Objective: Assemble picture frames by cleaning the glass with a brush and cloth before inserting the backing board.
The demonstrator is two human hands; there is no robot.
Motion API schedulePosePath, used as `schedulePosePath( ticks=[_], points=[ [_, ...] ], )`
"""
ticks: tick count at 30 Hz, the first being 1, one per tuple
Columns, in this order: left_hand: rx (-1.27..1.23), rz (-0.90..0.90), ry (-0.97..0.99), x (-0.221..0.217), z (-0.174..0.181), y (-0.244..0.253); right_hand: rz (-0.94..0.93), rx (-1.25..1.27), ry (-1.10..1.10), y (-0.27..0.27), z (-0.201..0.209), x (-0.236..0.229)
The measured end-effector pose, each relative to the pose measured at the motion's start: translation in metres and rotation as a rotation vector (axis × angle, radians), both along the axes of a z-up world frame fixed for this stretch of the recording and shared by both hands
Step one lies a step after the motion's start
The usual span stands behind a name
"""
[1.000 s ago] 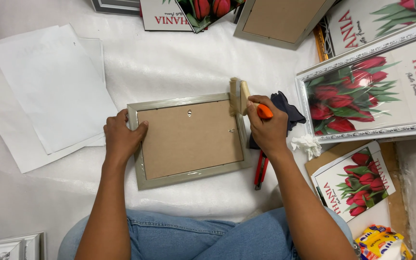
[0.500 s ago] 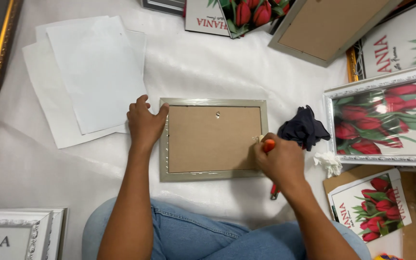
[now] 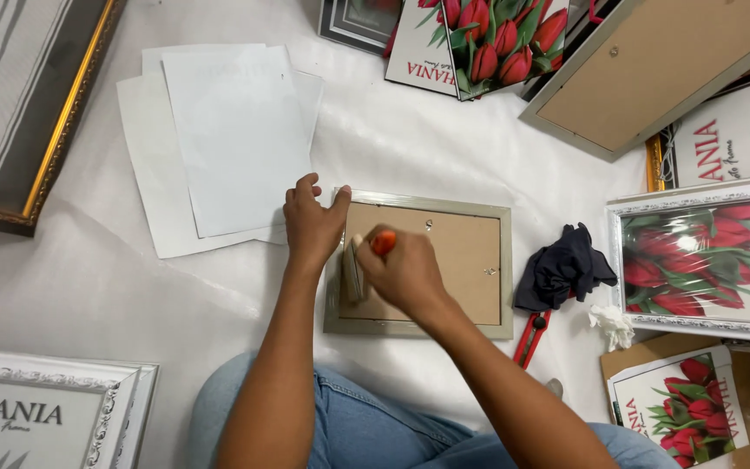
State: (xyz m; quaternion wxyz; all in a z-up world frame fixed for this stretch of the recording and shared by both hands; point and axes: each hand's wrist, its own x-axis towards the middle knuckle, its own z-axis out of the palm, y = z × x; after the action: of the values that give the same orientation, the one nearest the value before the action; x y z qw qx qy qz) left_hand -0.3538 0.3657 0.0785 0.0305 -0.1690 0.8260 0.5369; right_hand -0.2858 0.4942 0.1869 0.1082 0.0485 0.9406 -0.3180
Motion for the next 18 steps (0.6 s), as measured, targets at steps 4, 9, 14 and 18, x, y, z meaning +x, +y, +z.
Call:
schedulePosePath(
  ticks=[4, 9, 14, 18],
  points=[
    [0.028, -0.026, -0.02, -0.003, -0.007, 0.0, -0.198, -0.181, 0.041, 0.011, -0.023, -0.053],
    [0.035, -0.035, -0.028, -0.002, -0.004, -0.001, -0.358, -0.429, -0.049, 0.058, -0.034, -0.06],
    [0.065, -0.043, -0.032, 0.001, 0.002, -0.002, -0.529, -0.436, 0.013, 0.148, -0.022, -0.036],
    [0.067, -0.055, -0.039, 0.002, 0.003, 0.001, -0.623, -0.197, 0.173, 0.214, -0.013, -0.022]
  ],
)
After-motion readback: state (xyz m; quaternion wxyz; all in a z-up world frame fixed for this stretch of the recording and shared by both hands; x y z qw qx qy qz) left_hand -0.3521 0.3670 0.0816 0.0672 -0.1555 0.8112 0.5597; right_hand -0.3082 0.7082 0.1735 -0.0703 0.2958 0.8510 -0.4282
